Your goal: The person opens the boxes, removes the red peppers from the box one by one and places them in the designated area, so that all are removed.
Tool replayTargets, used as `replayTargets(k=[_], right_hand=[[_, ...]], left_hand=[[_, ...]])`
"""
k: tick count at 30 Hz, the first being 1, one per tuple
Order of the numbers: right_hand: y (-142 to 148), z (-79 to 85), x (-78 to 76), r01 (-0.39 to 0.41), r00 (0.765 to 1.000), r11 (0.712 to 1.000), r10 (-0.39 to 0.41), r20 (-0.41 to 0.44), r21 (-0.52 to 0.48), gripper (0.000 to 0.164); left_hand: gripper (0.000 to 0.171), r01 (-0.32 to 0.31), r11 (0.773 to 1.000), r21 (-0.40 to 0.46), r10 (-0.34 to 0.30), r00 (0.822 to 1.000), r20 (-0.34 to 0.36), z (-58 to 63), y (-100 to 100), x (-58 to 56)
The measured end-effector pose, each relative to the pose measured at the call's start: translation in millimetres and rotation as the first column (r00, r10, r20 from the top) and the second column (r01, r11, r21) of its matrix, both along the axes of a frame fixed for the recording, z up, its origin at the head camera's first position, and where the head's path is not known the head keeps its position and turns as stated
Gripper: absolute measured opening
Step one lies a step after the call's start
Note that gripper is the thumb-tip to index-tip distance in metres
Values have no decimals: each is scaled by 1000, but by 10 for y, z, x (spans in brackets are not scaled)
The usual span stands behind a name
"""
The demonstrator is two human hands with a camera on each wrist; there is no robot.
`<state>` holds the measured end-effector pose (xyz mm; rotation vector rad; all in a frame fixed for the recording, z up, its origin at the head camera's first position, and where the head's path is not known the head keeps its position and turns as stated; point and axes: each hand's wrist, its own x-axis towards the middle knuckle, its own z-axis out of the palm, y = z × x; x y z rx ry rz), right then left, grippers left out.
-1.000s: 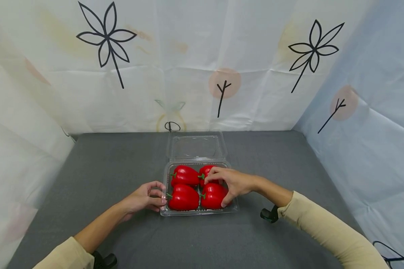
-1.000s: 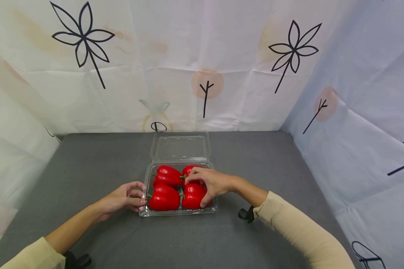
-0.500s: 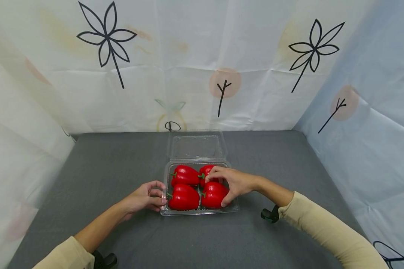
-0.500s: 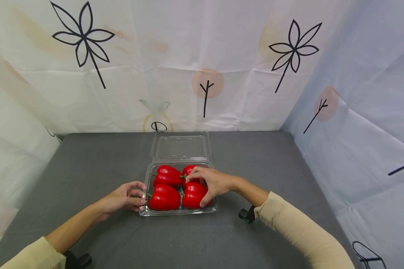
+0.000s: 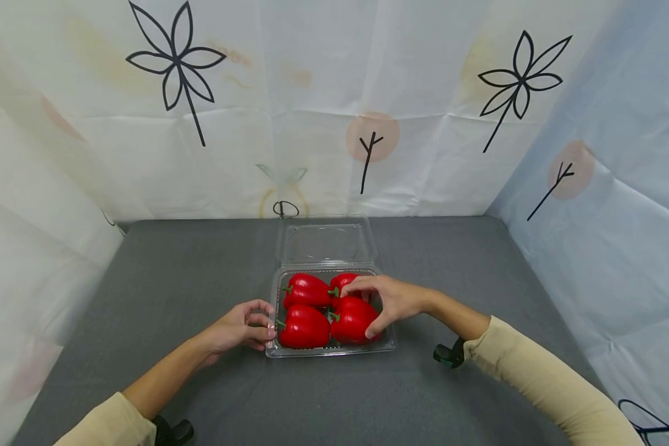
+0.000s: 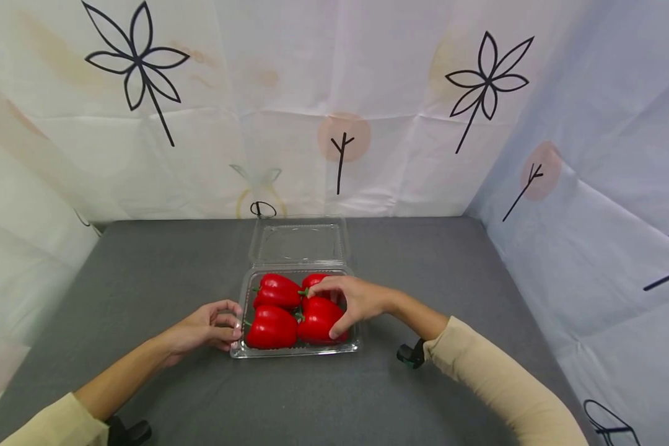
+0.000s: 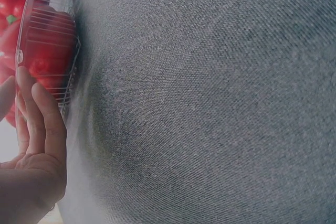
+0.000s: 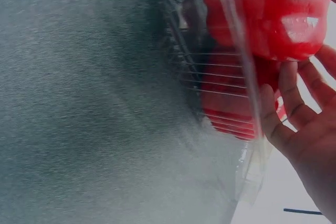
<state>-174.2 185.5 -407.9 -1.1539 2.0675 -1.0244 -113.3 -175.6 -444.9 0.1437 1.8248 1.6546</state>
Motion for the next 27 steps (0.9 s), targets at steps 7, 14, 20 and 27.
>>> replayTargets(k=[7, 14, 20, 27], right_hand=[[-9, 78, -21, -4, 1000, 1000, 4, 5, 7, 62], [38, 162, -13, 34, 999, 999, -34, 9, 31, 66], [94, 307, -39, 69, 997, 997, -69, -24, 26, 69], [266, 418, -141, 195, 969, 981, -194, -152, -9, 66]], left_hand=[[45, -5, 1000, 0, 5, 1000, 12, 6, 0, 4], [46, -3, 1000, 4, 3, 1000, 13, 5, 1, 3], [47, -8, 1000, 5, 8, 1000, 16, 1, -2, 7], [48, -6, 1000, -2, 6, 1000, 18, -8, 0, 6]])
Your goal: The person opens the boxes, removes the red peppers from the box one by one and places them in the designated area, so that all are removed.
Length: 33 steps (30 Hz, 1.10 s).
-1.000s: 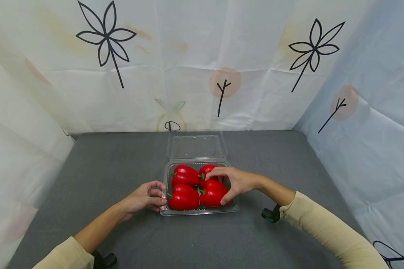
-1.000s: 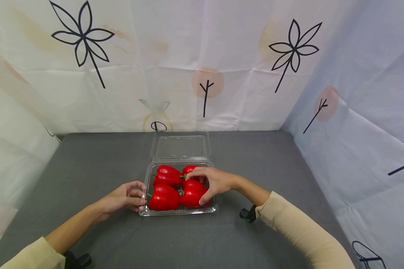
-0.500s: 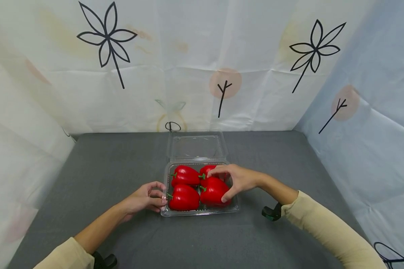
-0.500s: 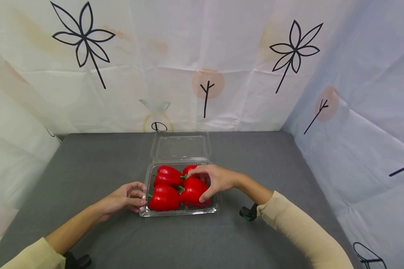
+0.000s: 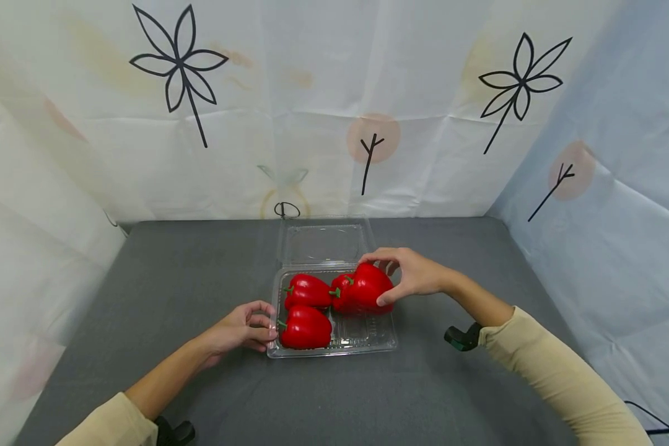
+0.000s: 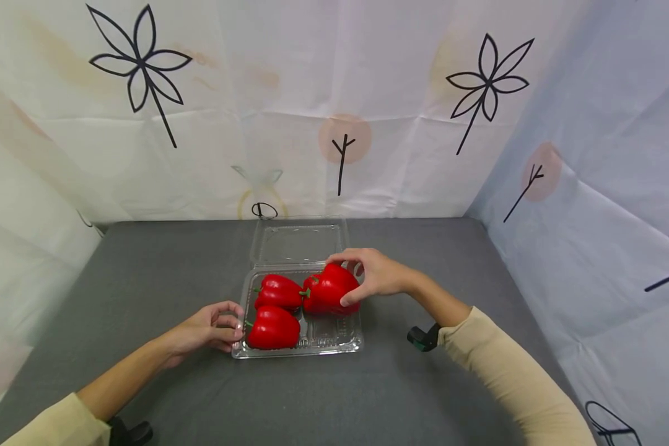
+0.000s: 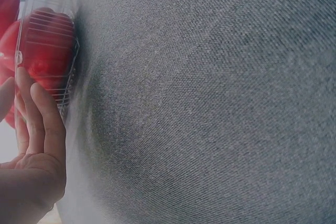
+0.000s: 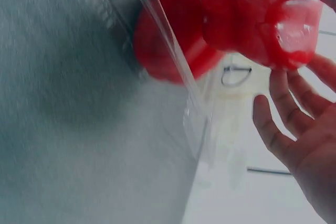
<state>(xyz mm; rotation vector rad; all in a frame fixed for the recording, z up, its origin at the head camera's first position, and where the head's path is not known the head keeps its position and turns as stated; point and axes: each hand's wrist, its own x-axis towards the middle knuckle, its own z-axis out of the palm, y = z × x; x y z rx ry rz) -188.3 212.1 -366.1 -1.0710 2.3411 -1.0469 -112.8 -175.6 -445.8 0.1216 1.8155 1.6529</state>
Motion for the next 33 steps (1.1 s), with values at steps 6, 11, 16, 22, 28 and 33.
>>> replayTargets(k=[6, 11, 16, 22, 28, 33], right_hand=[[144, 59, -75, 207, 965, 978, -210, -155, -33, 68], [282, 59, -164, 340, 912, 939, -341, -227, -44, 71], [430, -24, -267, 464, 847, 883, -466, -257, -71, 73], [583, -182, -361, 591, 760, 800, -594, -264, -99, 74], [724, -292, -432, 693, 675, 715, -688, -265, -91, 74], [819, -417, -482, 735, 636, 673, -728, -255, -86, 78]], left_hand=[[48, 1, 1000, 3, -1, 1000, 3, -23, 2, -6], [48, 2, 1000, 11, -2, 1000, 7, -23, 6, -6], [47, 7, 1000, 23, -7, 1000, 6, -3, 7, -3], [46, 8, 1000, 22, -8, 1000, 12, 5, 10, 1], [47, 8, 1000, 30, -8, 1000, 14, 9, 13, 2], [47, 9, 1000, 29, -9, 1000, 8, 5, 10, 7]])
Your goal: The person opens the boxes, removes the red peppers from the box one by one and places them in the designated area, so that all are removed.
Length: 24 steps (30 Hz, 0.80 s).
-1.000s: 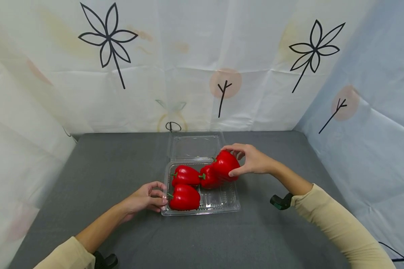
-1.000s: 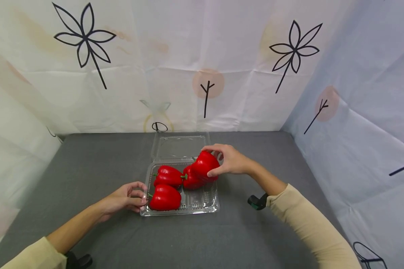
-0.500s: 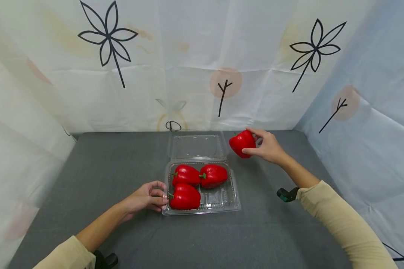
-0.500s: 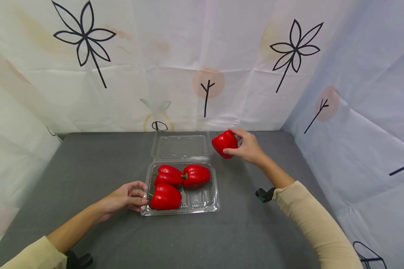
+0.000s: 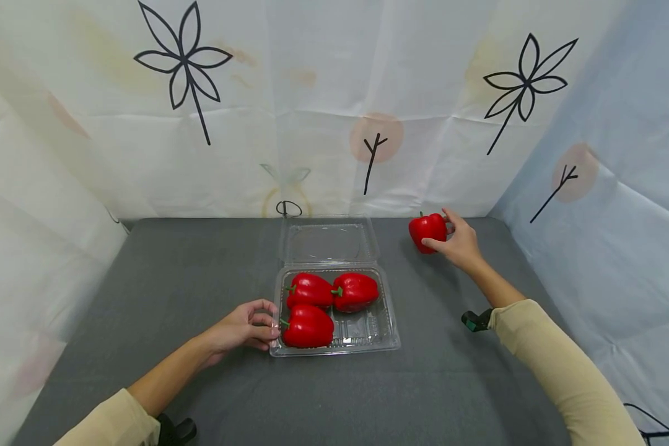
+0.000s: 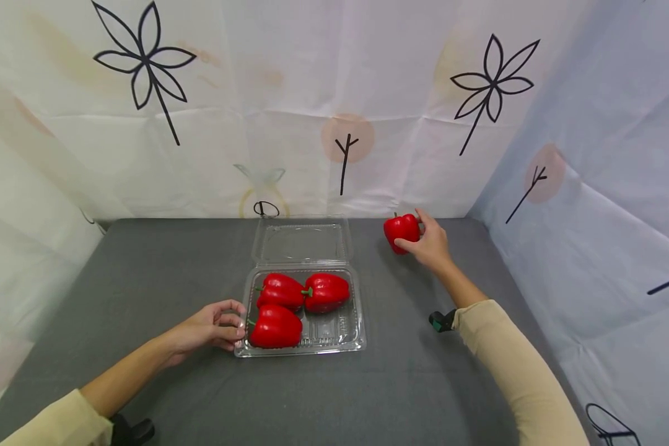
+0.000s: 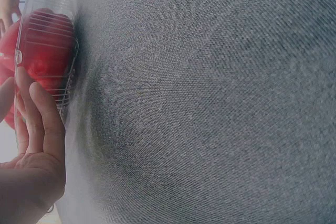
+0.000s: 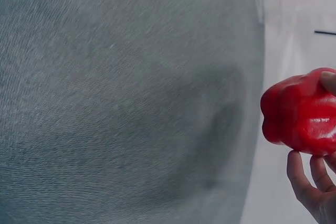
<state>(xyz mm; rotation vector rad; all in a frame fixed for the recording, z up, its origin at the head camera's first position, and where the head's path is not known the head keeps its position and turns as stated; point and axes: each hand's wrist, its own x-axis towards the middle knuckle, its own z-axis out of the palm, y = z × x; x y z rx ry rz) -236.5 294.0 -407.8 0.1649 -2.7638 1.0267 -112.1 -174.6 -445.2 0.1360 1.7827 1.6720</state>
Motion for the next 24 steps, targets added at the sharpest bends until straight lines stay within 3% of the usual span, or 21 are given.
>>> replayTargets(k=[7, 15, 24], right_hand=[[130, -166, -37, 106, 994, 993, -106, 8, -57, 77], [268, -300, -59, 219, 975, 975, -218, 35, -24, 70], [340, -312, -92, 221, 965, 975, -220, 142, 7, 73]], left_hand=[[50, -1, 1000, -8, 1, 1000, -5, -7, 1, -1], [49, -3, 1000, -8, 3, 1000, 0, -12, 7, -7], [50, 0, 1000, -13, 0, 1000, 0, -36, 6, -16]])
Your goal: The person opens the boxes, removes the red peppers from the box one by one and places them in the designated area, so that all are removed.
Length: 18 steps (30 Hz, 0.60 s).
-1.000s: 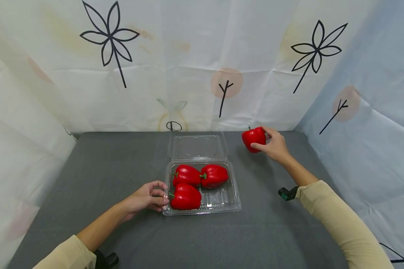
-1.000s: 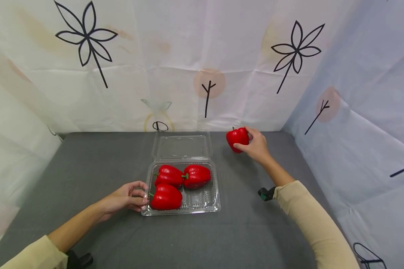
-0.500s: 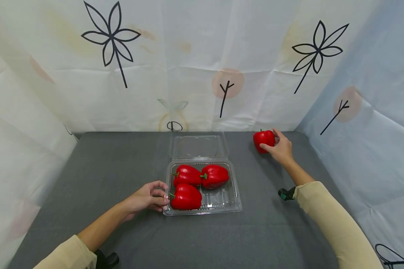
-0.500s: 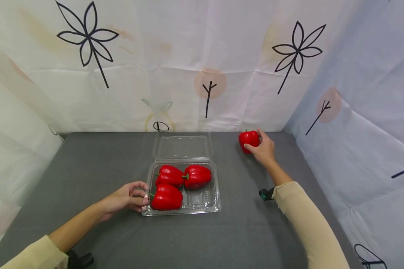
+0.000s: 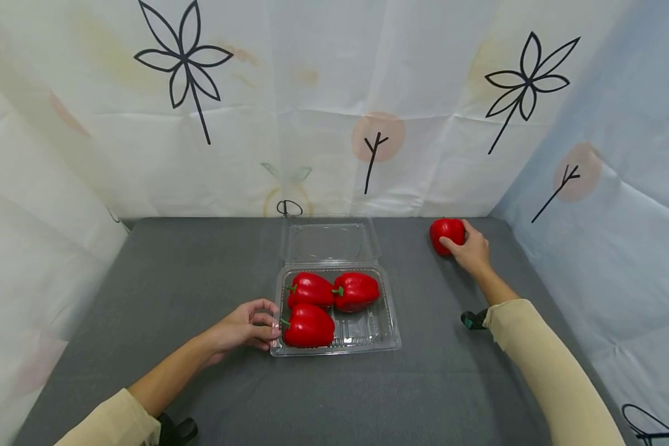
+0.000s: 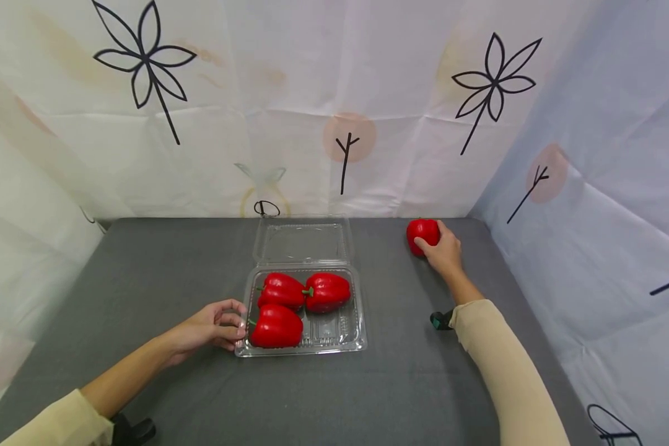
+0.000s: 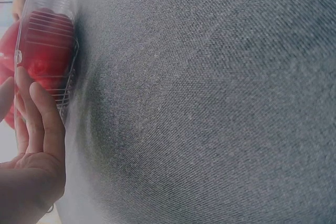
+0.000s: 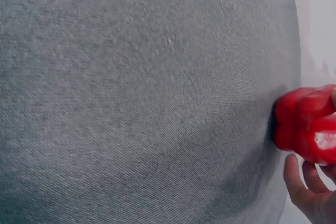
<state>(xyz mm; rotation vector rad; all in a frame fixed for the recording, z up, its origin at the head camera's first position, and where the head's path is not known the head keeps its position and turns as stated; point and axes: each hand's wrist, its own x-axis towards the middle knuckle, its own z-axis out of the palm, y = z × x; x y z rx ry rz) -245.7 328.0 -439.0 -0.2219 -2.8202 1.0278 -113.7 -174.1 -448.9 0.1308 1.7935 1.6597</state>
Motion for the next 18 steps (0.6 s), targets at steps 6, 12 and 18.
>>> replayTargets(k=[6, 12, 18], right_hand=[[9, 40, 4, -71, 992, 997, 69, 101, 10, 75], [26, 21, -17, -84, 992, 996, 83, 95, 3, 76], [22, 15, -43, -100, 992, 995, 99, 77, 7, 77]], left_hand=[[48, -2, 1000, 8, 2, 1000, 10, -22, 10, -15], [48, -2, 1000, 8, 2, 1000, 10, -18, 5, -12], [47, 0, 1000, 30, 0, 1000, 6, 2, -7, -2]])
